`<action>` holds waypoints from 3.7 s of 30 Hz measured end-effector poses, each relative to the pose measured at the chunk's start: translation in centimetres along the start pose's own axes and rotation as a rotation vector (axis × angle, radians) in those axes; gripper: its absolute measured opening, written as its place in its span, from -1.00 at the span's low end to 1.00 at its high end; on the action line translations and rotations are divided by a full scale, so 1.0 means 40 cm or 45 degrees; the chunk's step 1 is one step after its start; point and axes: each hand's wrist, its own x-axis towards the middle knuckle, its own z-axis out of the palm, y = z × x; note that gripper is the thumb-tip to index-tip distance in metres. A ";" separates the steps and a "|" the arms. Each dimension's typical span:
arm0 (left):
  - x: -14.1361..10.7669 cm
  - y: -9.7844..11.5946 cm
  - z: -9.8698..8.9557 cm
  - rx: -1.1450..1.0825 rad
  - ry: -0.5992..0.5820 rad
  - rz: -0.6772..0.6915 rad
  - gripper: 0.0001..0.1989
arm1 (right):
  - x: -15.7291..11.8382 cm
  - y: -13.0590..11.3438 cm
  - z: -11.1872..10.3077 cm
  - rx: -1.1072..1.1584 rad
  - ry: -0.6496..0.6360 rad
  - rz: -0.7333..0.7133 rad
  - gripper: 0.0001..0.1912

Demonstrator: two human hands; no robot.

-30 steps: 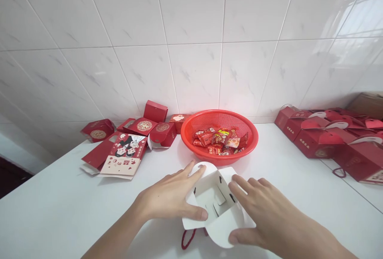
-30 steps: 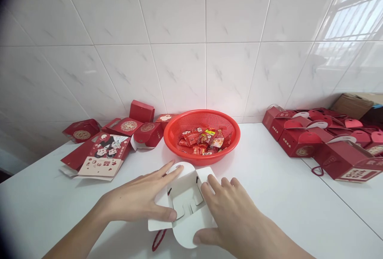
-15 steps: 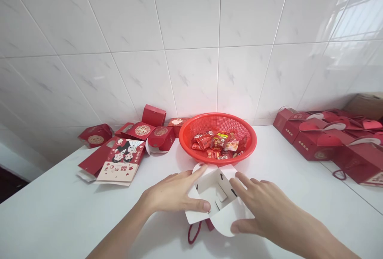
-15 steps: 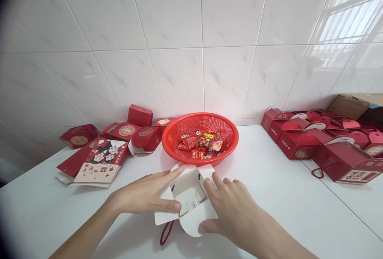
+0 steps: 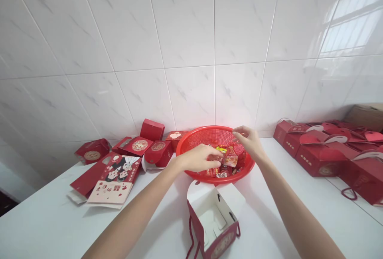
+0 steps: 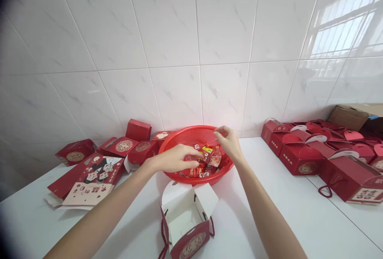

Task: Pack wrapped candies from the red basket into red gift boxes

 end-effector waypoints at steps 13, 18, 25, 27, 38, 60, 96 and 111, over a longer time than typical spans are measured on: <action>0.319 -0.095 0.139 0.391 -0.439 -0.125 -0.10 | 0.040 0.115 0.031 0.065 0.149 0.234 -0.74; 0.303 -0.150 0.102 0.275 -0.213 -0.412 -0.71 | 0.041 0.113 0.038 0.071 0.127 0.259 -0.75; 0.269 -0.228 0.058 -0.006 0.078 -0.431 -0.84 | 0.024 0.097 0.038 0.022 0.093 0.269 -0.75; 0.265 -0.238 0.054 -0.135 0.146 -0.384 -0.88 | 0.021 0.094 0.037 -0.012 0.083 0.284 -0.71; 0.265 -0.212 0.057 -0.687 0.359 -0.222 -0.68 | 0.012 0.085 0.051 0.002 -0.224 0.408 -0.55; 0.263 -0.208 0.056 -0.949 0.395 -0.306 -0.56 | 0.021 0.095 0.047 0.013 -0.225 0.297 -0.75; 0.250 -0.178 0.046 -1.169 0.415 -0.135 -0.71 | 0.016 0.072 0.043 0.213 -0.306 0.201 -0.89; 0.259 -0.186 0.052 -1.209 0.402 -0.243 -0.79 | 0.015 0.064 0.046 0.308 -0.155 0.311 -0.90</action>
